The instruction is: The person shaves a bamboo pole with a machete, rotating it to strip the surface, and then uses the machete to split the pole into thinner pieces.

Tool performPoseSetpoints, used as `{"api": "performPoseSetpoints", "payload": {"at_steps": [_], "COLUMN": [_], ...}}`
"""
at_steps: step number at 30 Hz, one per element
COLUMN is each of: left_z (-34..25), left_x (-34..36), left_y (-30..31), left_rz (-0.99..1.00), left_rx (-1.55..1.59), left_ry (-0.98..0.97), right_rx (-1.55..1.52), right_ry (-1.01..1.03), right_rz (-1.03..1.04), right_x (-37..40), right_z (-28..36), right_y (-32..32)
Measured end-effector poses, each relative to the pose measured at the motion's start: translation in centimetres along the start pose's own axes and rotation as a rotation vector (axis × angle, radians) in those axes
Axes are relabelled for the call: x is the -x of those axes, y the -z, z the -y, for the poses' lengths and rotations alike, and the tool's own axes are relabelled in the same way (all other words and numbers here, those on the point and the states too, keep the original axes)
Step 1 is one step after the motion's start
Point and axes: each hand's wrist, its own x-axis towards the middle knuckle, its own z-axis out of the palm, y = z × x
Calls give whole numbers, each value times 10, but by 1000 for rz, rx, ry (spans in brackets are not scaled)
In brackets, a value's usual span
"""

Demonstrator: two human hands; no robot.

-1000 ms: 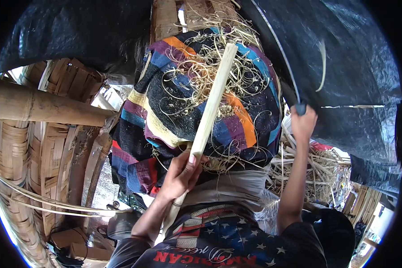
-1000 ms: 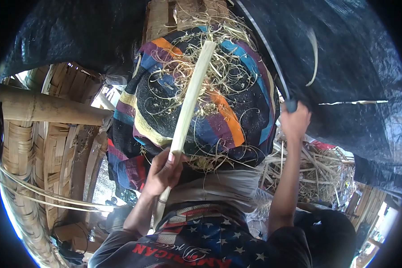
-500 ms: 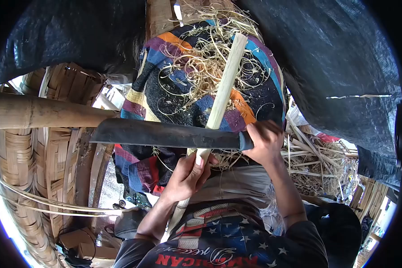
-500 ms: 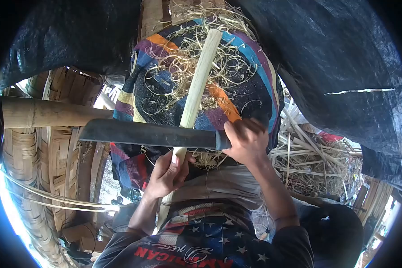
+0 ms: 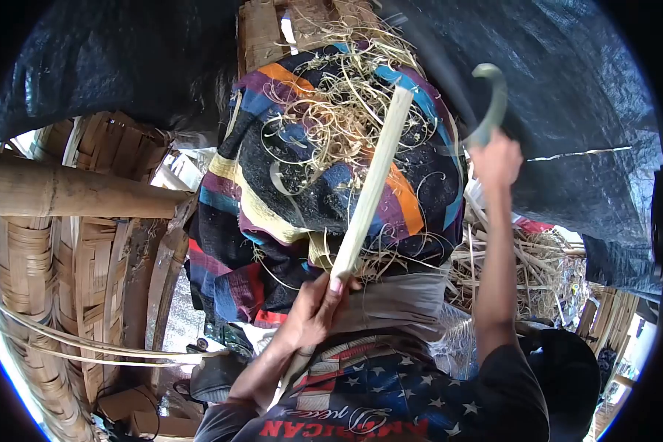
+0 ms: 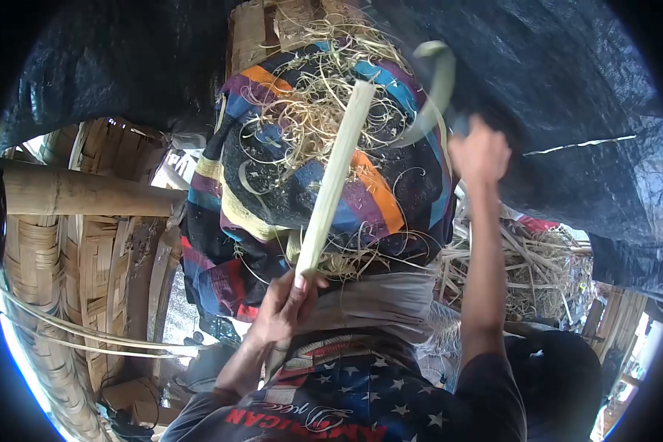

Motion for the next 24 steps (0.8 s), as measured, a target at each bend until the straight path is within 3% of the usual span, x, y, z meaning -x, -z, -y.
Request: {"api": "performPoseSetpoints", "payload": {"at_steps": [2, 4, 6, 10, 12, 17, 21, 24], "left_z": [0, 1, -2, -8, -11, -11, -8, -4], "left_x": [1, -11, -18, -26, -27, -25, -24, -18], "left_y": [2, 9, 15, 16, 15, 14, 14, 11], "left_rz": [-15, -50, -22, 60, 80, 29, 18, 33], "left_rx": [42, 83, 195, 292, 307, 170, 165, 111], "left_ry": [-21, -65, -16, 13, 36, -31, -80, -64], "right_rx": [-103, -201, -357, -384, -458, -523, -386, -447], "right_ry": [-125, 7, 97, 237, 397, 812, 967, 980], "right_rz": [-126, -253, -168, -54, -124, -132, -50, -96], "right_x": [-19, -15, 9, 81, 105, 120, 115, 109], "right_z": [-9, -31, -36, 0, 7, 35, 35, 39], "right_y": [13, -12, -22, -1, -7, 2, 3, -4]}}
